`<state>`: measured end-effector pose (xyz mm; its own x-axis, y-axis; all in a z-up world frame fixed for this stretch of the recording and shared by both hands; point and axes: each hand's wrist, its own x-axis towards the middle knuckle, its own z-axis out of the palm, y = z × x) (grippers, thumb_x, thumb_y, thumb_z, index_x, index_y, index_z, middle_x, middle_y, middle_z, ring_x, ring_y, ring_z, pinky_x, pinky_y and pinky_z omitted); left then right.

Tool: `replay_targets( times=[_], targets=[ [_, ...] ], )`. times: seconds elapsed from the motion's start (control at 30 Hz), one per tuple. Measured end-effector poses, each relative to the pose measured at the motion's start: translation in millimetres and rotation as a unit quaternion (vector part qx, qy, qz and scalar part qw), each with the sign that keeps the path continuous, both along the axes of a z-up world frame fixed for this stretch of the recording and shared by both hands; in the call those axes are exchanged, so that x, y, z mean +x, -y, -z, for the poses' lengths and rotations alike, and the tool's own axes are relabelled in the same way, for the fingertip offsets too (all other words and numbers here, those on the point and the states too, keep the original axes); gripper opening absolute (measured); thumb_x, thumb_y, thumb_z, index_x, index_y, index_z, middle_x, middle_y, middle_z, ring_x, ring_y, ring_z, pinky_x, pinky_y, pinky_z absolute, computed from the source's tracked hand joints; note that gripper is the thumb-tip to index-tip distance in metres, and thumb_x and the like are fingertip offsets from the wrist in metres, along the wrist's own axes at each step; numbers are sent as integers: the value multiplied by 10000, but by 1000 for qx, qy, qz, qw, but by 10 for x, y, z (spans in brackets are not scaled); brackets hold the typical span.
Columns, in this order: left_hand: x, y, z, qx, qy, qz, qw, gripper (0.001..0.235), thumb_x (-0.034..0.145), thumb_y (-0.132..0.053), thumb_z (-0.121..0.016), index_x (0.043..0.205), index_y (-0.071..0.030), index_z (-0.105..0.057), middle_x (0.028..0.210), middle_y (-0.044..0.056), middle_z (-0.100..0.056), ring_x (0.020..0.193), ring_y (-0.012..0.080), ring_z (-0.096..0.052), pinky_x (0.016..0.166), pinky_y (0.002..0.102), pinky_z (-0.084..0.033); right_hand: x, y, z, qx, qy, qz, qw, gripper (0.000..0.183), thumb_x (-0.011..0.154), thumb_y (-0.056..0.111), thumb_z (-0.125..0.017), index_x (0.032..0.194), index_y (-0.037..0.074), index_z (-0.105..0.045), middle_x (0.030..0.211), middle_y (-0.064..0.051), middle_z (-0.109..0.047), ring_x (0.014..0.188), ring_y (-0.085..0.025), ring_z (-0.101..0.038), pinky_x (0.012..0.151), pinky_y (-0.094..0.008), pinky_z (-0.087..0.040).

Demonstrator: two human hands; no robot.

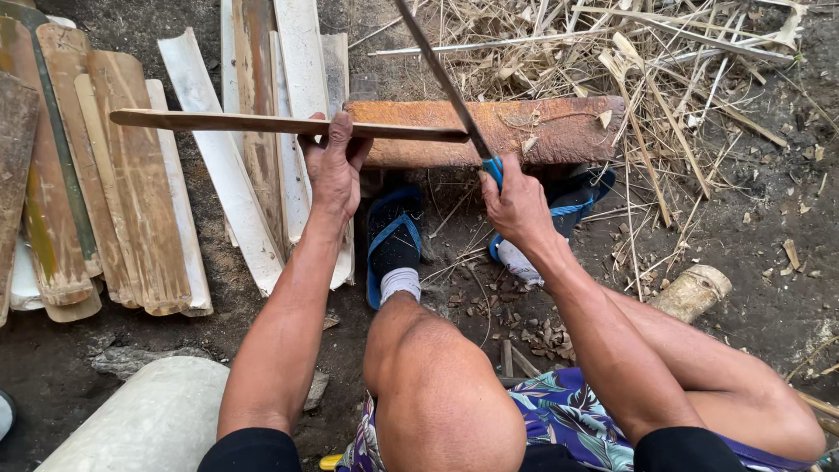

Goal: The person sits on the ground and uses a long metal file to sharpen the edges of bamboo strips. They hold each strip against a wooden block and file the edges repeatedly, then place the finished pieces aside.

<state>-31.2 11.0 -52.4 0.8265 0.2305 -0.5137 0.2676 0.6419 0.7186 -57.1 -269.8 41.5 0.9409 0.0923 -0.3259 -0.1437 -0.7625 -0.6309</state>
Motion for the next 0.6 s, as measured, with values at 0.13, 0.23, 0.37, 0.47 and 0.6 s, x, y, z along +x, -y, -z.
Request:
replay_targets(
  times=[0.13,0.23,0.37,0.47,0.6],
  targets=[
    [29,25,-105,22,-11,38,999,1005,845,-495,-865,1481,65,-324,1411,210,-498,1339,316,-562,1112,519,-521,89,9,-68,-38,-52,-16,998,271,1041,259,-559,1152,24,-483,673,-265,-644,629,-481,-662,564,-563,-495],
    [-19,91,-156,16,-6,3,1000,1027,741,-499,-860,1463,-67,-271,1354,127,-491,1255,266,-541,1051,500,-554,82,29,-48,-36,-45,-4,998,280,1044,287,-560,1066,15,-498,689,-265,-647,643,-474,-675,562,-568,-504],
    [-121,164,-204,3,-14,4,1000,914,797,-484,-844,1449,-21,-401,1370,122,-557,1271,244,-568,1035,446,-580,47,-17,2,-23,-32,14,999,271,1032,286,-568,1098,27,-519,729,-289,-652,698,-508,-657,591,-591,-493],
    [53,137,-276,8,-4,-8,1000,865,789,-456,-839,1428,-55,-419,1348,105,-574,1245,238,-578,1003,444,-573,253,-19,-21,-38,-15,-1,999,297,1009,282,-591,1125,19,-521,783,-318,-662,780,-551,-632,647,-617,-485],
    [-131,170,-111,-43,22,-27,998,693,912,-375,-845,1370,8,-494,1371,149,-559,1309,260,-569,1115,509,-563,72,38,163,20,-151,110,982,339,1035,386,-471,1122,59,-497,811,-272,-698,746,-477,-739,664,-542,-548]
  ],
)
